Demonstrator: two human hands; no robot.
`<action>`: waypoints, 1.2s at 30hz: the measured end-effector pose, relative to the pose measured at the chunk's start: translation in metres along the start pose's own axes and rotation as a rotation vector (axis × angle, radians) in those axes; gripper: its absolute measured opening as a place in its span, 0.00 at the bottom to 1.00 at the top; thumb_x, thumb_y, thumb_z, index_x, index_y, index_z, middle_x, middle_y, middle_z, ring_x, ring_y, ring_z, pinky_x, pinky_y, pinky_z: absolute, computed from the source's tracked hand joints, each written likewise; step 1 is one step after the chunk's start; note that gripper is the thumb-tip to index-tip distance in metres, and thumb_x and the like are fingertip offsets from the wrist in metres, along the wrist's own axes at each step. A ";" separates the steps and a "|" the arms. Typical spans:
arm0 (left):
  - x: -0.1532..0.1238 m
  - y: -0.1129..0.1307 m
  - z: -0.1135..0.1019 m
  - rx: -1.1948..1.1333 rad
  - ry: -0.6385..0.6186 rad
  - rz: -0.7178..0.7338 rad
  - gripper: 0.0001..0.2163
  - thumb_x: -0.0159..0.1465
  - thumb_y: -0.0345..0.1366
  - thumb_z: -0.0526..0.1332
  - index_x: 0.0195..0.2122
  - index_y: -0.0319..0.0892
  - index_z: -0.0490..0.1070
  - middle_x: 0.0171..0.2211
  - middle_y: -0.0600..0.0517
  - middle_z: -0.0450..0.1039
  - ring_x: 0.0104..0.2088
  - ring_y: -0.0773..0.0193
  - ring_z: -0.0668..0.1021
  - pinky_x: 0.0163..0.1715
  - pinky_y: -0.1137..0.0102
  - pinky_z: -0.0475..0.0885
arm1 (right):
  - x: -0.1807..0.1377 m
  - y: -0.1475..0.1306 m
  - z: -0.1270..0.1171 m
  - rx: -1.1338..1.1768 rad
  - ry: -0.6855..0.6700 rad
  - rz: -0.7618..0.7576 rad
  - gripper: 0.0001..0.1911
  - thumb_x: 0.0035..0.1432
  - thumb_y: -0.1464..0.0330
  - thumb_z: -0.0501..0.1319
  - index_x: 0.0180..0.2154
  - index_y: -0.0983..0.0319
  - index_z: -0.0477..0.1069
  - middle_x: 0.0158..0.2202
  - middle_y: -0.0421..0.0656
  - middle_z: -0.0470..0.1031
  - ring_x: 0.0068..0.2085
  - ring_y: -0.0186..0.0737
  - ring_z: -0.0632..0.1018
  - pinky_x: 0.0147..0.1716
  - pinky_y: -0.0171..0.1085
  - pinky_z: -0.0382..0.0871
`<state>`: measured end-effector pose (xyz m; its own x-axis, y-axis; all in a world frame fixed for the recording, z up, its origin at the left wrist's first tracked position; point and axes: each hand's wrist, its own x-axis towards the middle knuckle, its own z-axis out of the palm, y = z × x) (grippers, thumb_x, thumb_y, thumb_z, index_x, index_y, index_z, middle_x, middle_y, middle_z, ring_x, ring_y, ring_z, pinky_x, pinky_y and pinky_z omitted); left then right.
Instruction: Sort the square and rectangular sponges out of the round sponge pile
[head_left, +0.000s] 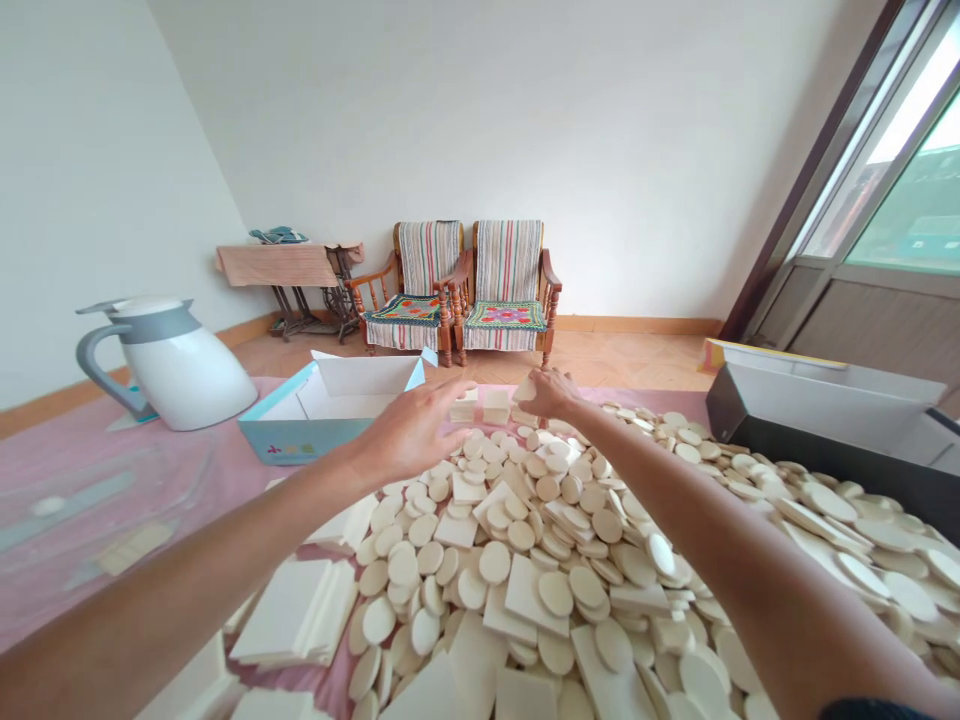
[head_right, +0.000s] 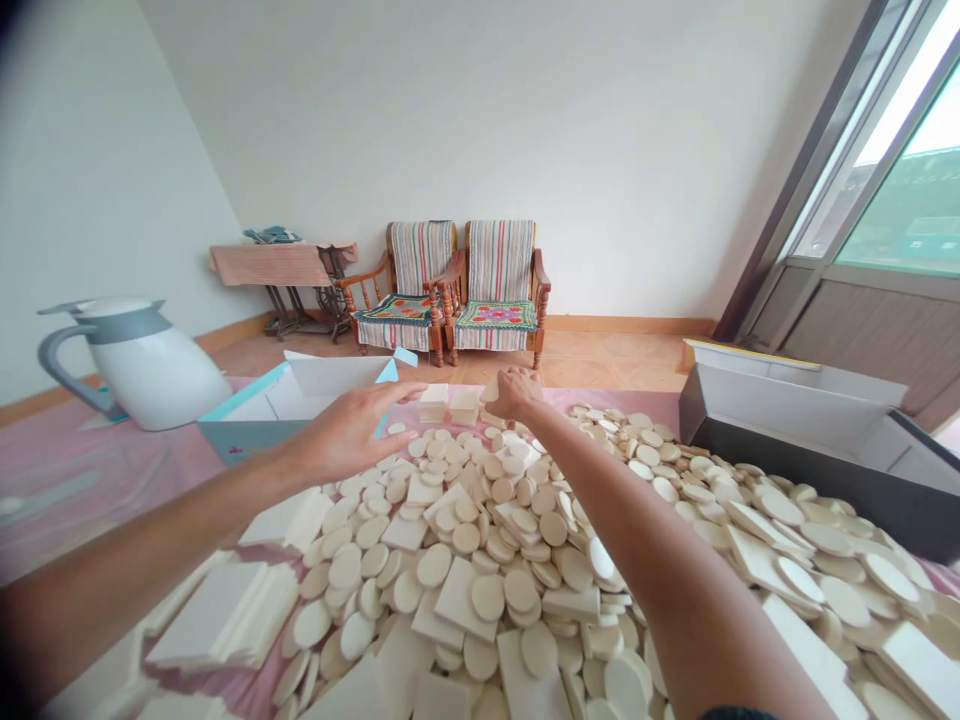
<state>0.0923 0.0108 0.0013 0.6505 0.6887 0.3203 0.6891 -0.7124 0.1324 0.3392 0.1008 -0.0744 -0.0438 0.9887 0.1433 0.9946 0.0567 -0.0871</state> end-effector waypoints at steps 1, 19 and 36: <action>-0.006 0.000 -0.002 0.001 -0.007 -0.004 0.23 0.60 0.36 0.59 0.58 0.40 0.62 0.56 0.45 0.69 0.55 0.54 0.73 0.55 0.62 0.67 | 0.003 -0.001 0.002 -0.007 -0.026 0.000 0.26 0.51 0.53 0.61 0.45 0.64 0.69 0.51 0.55 0.71 0.53 0.55 0.68 0.51 0.49 0.60; -0.036 0.005 -0.008 -0.075 0.000 -0.049 0.19 0.60 0.35 0.59 0.54 0.46 0.68 0.52 0.52 0.75 0.50 0.57 0.77 0.52 0.65 0.70 | 0.031 0.000 0.020 -0.023 -0.349 -0.027 0.40 0.38 0.68 0.68 0.54 0.63 0.59 0.36 0.46 0.79 0.45 0.55 0.77 0.54 0.60 0.55; -0.031 -0.002 -0.003 -0.134 -0.064 -0.096 0.15 0.59 0.36 0.59 0.48 0.45 0.72 0.44 0.51 0.78 0.40 0.60 0.80 0.41 0.68 0.72 | 0.036 0.006 0.019 -0.006 -0.347 -0.206 0.50 0.36 0.64 0.70 0.61 0.60 0.54 0.54 0.51 0.70 0.52 0.57 0.73 0.53 0.50 0.62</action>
<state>0.0700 -0.0096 -0.0058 0.6055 0.7587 0.2403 0.7033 -0.6515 0.2846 0.3421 0.1396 -0.0885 -0.2705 0.9448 -0.1848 0.9622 0.2589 -0.0850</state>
